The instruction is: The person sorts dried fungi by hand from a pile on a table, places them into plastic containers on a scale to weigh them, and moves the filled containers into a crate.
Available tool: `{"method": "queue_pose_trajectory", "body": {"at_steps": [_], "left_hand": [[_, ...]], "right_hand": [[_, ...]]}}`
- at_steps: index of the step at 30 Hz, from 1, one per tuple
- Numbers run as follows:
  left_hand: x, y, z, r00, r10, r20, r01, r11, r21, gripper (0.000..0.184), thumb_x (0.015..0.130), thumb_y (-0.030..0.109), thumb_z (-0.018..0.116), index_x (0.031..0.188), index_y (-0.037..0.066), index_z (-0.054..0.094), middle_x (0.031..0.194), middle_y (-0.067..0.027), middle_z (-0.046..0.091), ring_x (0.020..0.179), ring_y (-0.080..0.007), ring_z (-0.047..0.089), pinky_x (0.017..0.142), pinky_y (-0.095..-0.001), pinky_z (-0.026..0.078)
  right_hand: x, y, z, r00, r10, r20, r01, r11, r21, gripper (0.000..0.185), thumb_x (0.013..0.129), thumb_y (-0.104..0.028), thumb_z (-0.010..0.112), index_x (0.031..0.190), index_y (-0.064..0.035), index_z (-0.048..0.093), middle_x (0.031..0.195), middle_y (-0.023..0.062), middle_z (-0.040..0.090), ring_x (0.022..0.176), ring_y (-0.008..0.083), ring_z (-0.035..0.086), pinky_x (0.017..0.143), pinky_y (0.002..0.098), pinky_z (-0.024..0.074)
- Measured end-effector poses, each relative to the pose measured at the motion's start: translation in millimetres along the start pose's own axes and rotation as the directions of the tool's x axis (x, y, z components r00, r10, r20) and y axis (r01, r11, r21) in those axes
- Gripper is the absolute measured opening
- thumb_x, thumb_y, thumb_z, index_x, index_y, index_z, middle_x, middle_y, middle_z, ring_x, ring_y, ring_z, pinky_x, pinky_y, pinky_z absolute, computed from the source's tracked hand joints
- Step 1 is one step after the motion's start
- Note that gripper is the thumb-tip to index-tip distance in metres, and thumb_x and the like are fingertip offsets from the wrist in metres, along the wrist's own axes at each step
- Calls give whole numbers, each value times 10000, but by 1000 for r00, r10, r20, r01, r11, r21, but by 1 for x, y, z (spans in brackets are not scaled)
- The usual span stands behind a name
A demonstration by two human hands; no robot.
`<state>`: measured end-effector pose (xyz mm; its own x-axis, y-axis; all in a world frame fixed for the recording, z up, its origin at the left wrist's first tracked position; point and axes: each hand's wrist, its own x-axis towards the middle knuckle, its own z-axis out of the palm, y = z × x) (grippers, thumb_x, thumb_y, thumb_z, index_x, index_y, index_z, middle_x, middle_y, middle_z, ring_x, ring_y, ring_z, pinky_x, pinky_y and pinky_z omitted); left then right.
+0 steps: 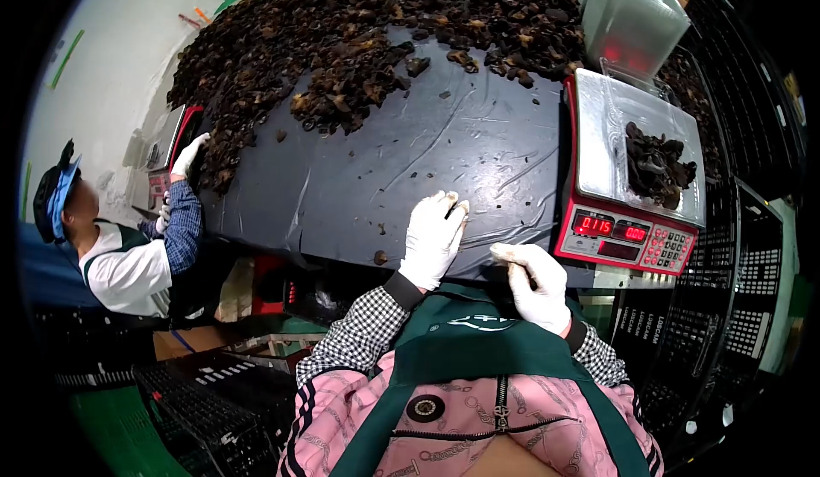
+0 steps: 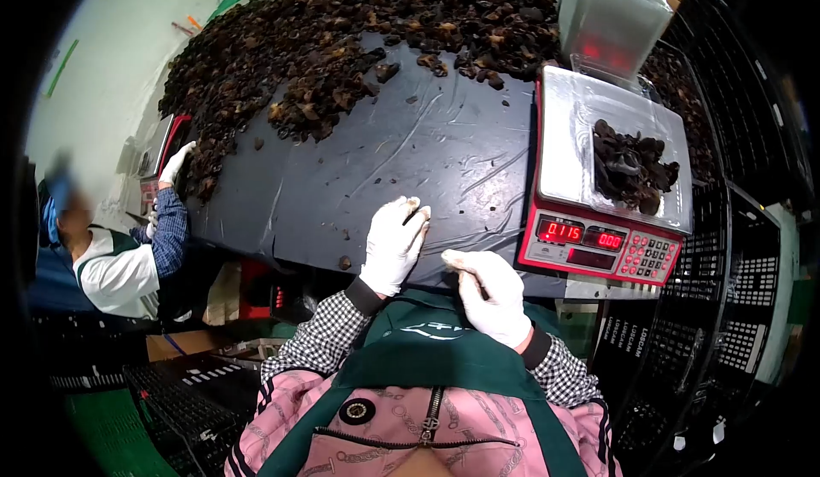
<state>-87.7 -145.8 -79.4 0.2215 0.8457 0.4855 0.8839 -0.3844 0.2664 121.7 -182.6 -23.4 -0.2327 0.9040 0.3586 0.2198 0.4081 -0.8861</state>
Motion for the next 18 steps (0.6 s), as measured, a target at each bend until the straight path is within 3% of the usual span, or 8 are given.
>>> {"method": "queue_pose_trajectory", "body": {"at_steps": [2, 3, 7, 8, 10, 12, 15, 18], "left_hand": [[-10, -12, -3, 1000, -7, -24, 5, 998, -67, 240, 846, 77, 737, 1079, 50, 686, 1007, -109, 684, 987, -311, 662, 888, -416, 529], [-9, -9, -15, 993, 29, -115, -34, 998, -45, 184, 809, 22, 743, 977, 37, 670, 867, -90, 663, 858, -294, 671, 779, -393, 546], [-55, -28, -44, 987, -103, -123, 113, 991, 78, 194, 801, 22, 764, 958, 71, 661, 927, -91, 686, 889, -297, 672, 801, -399, 531], [-70, -35, -52, 974, -128, -185, 157, 976, 149, 193, 813, 20, 760, 970, 69, 659, 947, -88, 693, 902, -295, 667, 826, -404, 524], [-101, -48, -73, 942, -290, -166, 327, 904, 274, 191, 820, 11, 749, 979, 68, 660, 971, -93, 691, 944, -295, 653, 869, -418, 505], [-126, -59, -93, 895, -350, -277, 426, 856, 293, 228, 813, -1, 736, 1027, 58, 684, 1025, -102, 695, 987, -297, 648, 921, -428, 488], [-129, -58, -108, 870, -332, -365, 463, 805, 372, 309, 823, -34, 662, 1112, 58, 716, 1166, -122, 694, 1078, -302, 642, 996, -422, 464], [-85, -47, -100, 930, -323, -176, 356, 911, 210, 300, 840, 32, 667, 1134, 72, 716, 1229, -116, 682, 1133, -318, 643, 1018, -419, 464]], "right_hand": [[0, 3, 0, 1000, 6, -22, -6, 1000, 11, 313, 842, 138, 579, 1087, 7, 724, 995, 143, 744, 870, 243, 730, 801, 320, 573], [-2, 4, 1, 999, 20, -41, -19, 1000, 19, 313, 845, 151, 571, 1083, 16, 723, 999, 146, 746, 868, 235, 733, 801, 313, 573], [-6, 9, 1, 999, 44, -31, -42, 998, 35, 287, 850, 143, 578, 1073, 23, 714, 1024, 150, 748, 895, 237, 732, 818, 313, 570], [-6, 9, 1, 999, 49, -21, -49, 998, 33, 286, 852, 142, 577, 1074, 25, 713, 1023, 150, 748, 896, 238, 732, 820, 313, 570], [-5, 10, 2, 998, 56, 0, -56, 998, 30, 283, 854, 140, 575, 1076, 28, 710, 1022, 150, 748, 899, 240, 732, 825, 313, 570], [-4, 10, 6, 996, 83, 25, -84, 995, 61, 276, 865, 134, 568, 1078, 30, 710, 1021, 153, 741, 908, 241, 728, 839, 310, 565], [0, 7, 13, 988, 132, 81, -140, 984, 107, 270, 881, 125, 565, 1085, 28, 712, 1019, 151, 733, 922, 245, 722, 854, 309, 559], [2, 10, 22, 990, 65, 124, -73, 995, 60, 275, 883, 125, 566, 1093, 24, 713, 1016, 145, 734, 913, 249, 720, 852, 313, 559]]}}
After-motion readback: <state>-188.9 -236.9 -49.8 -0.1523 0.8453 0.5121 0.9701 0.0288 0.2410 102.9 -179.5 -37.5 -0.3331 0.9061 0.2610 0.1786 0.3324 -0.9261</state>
